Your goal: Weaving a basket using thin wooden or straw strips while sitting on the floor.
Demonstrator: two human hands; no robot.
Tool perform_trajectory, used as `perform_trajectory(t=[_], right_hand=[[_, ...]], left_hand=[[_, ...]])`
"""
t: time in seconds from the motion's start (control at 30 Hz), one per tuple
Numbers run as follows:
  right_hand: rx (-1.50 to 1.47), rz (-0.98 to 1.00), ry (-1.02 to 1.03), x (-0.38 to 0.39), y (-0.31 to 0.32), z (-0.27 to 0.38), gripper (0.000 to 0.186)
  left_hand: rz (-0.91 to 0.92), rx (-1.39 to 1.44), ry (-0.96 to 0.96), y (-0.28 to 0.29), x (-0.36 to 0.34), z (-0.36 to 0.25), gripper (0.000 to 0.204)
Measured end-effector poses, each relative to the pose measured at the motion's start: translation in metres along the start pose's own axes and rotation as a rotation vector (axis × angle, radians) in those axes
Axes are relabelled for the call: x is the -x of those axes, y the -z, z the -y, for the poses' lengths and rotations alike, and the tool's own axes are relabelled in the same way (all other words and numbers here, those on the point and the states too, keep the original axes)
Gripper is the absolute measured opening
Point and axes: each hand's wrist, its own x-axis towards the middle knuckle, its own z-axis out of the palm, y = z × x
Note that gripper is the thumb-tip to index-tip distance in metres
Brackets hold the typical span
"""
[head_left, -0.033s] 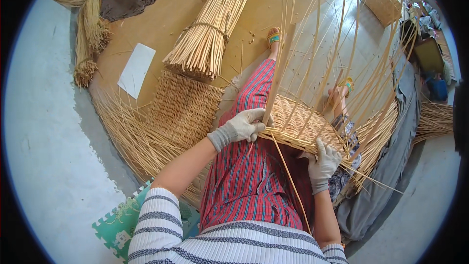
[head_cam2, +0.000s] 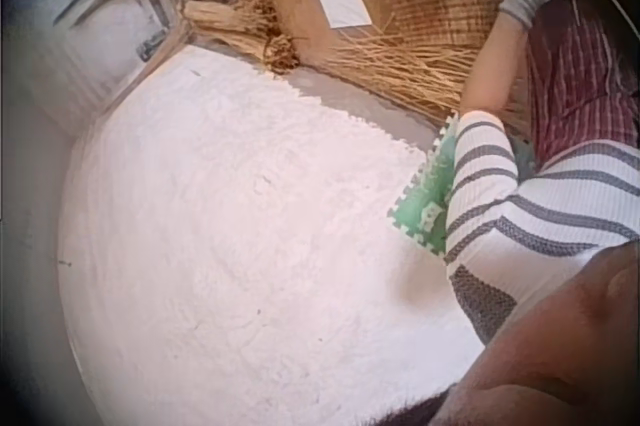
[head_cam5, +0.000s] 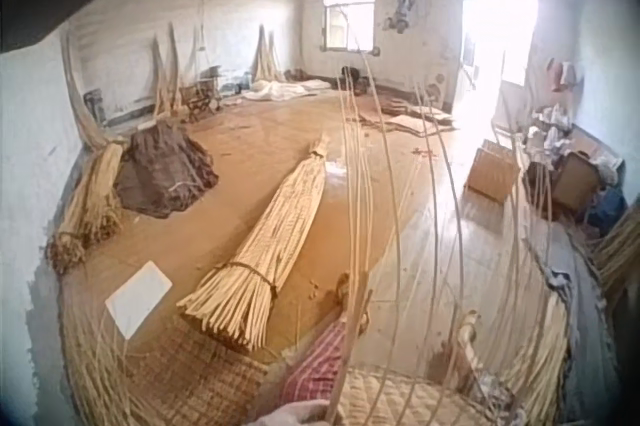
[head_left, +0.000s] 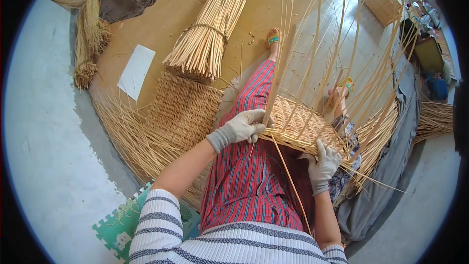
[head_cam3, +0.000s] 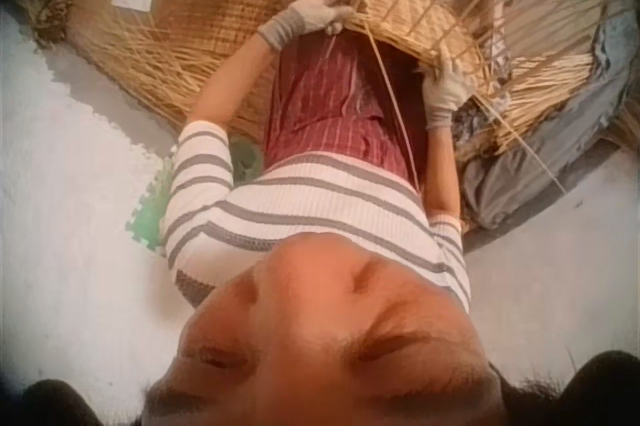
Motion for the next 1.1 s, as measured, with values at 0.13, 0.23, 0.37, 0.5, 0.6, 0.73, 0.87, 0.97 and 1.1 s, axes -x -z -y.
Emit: perform_trajectory(t=[0.13, 0.23, 0.37, 0.5, 0.6, 0.73, 0.87, 0.97, 1.1], right_hand=[[-0.026, -0.066, -0.02, 0.001, -0.002, -0.002, 0.061], [-0.007, -0.121, -0.009, 0.005, -0.008, -0.004, 0.059], [0.004, -0.072, -0.016, 0.003, -0.011, -0.004, 0.061], [0.029, -0.081, -0.002, 0.006, -0.01, -0.009, 0.061], [0.03, -0.105, 0.028, 0.002, -0.009, -0.007, 0.06], [0.015, -0.095, 0.023, 0.001, -0.011, -0.008, 0.061], [0.041, -0.115, 0.029, 0.003, -0.013, -0.009, 0.061], [0.036, -0.11, 0.025, 0.006, -0.014, -0.01, 0.06], [0.026, -0.126, 0.017, 0.008, -0.015, -0.012, 0.059]], left_hand=[[-0.573, -0.036, -0.37, 0.032, -0.021, -0.011, 0.019], [-1.064, -0.123, -0.451, 0.123, -0.063, 0.01, 0.02], [-1.234, -0.744, -0.34, 0.205, -0.087, 0.034, 0.026], [-1.116, -1.128, 0.145, 0.205, -0.092, 0.008, 0.031], [-1.074, -1.382, 0.425, 0.217, -0.087, -0.017, 0.025], [-0.972, -1.567, 0.519, 0.229, -0.083, -0.015, 0.02], [-0.94, -1.602, 0.578, 0.233, -0.089, -0.012, 0.022], [-0.975, -1.604, 0.571, 0.236, -0.093, -0.008, 0.023], [-0.925, -1.379, 0.693, 0.221, -0.104, -0.02, 0.026]])
